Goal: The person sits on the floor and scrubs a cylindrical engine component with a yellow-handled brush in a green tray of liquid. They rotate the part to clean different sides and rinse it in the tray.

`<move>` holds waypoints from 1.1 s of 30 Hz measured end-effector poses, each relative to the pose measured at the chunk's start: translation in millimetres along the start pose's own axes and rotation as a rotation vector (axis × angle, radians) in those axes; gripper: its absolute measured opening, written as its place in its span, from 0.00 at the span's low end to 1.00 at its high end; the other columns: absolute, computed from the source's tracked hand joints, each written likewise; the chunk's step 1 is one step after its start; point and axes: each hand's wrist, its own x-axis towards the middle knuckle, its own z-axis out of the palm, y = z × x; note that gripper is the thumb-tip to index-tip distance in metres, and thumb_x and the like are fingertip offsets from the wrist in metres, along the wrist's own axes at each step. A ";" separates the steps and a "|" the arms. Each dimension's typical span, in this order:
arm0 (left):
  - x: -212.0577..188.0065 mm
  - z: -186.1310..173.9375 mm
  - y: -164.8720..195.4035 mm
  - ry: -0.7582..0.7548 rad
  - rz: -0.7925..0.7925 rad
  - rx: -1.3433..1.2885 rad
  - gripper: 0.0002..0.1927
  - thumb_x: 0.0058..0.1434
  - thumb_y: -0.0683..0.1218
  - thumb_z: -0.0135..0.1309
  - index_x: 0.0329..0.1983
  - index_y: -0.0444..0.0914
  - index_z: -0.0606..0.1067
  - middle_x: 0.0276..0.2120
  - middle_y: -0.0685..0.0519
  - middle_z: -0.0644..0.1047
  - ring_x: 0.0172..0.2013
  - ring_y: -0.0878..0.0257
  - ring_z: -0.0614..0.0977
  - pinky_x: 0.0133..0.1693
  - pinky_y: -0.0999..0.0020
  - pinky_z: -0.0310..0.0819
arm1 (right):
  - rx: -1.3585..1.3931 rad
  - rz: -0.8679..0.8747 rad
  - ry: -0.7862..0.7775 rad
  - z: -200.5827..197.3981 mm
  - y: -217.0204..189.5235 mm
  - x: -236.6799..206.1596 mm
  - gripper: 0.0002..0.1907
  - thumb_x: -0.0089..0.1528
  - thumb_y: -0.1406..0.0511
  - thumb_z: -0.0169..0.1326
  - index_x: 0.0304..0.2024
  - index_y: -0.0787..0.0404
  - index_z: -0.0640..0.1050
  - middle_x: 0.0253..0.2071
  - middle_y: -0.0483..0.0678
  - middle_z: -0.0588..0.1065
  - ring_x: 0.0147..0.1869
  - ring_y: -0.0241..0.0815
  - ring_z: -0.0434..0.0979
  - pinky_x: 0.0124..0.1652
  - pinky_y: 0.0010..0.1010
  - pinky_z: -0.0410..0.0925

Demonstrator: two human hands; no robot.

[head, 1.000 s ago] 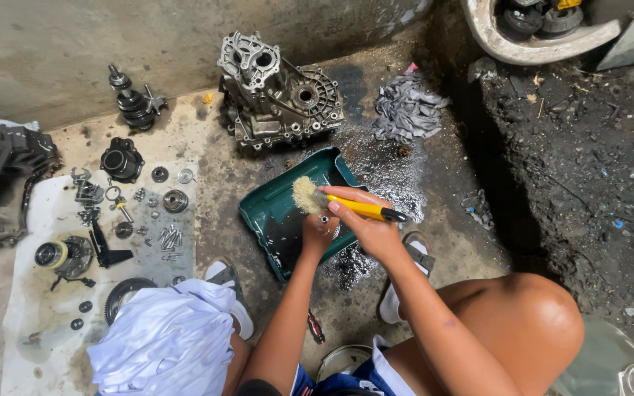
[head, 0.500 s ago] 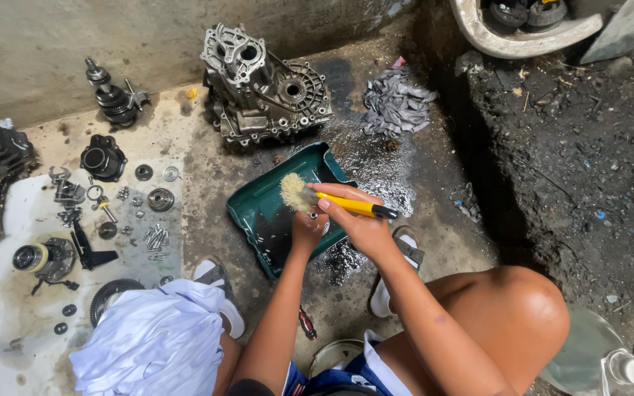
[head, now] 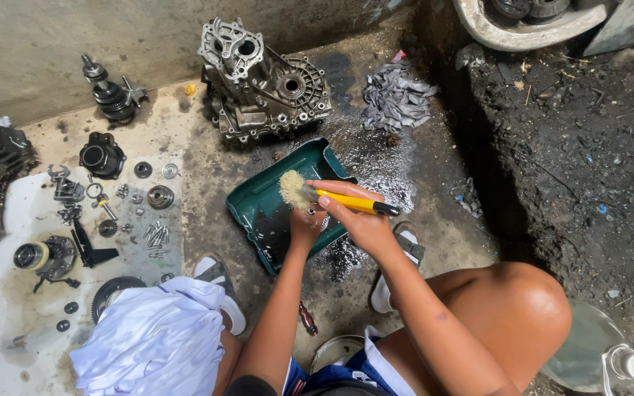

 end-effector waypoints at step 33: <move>-0.8 -1.7 5.3 0.006 0.115 -0.149 0.11 0.59 0.39 0.58 0.44 0.31 0.73 0.37 0.52 0.77 0.38 0.66 0.77 0.39 0.69 0.73 | -0.097 -0.128 -0.022 -2.3 9.1 -3.4 0.13 0.66 0.66 0.59 0.52 0.62 0.83 0.55 0.51 0.81 0.57 0.40 0.81 0.58 0.32 0.73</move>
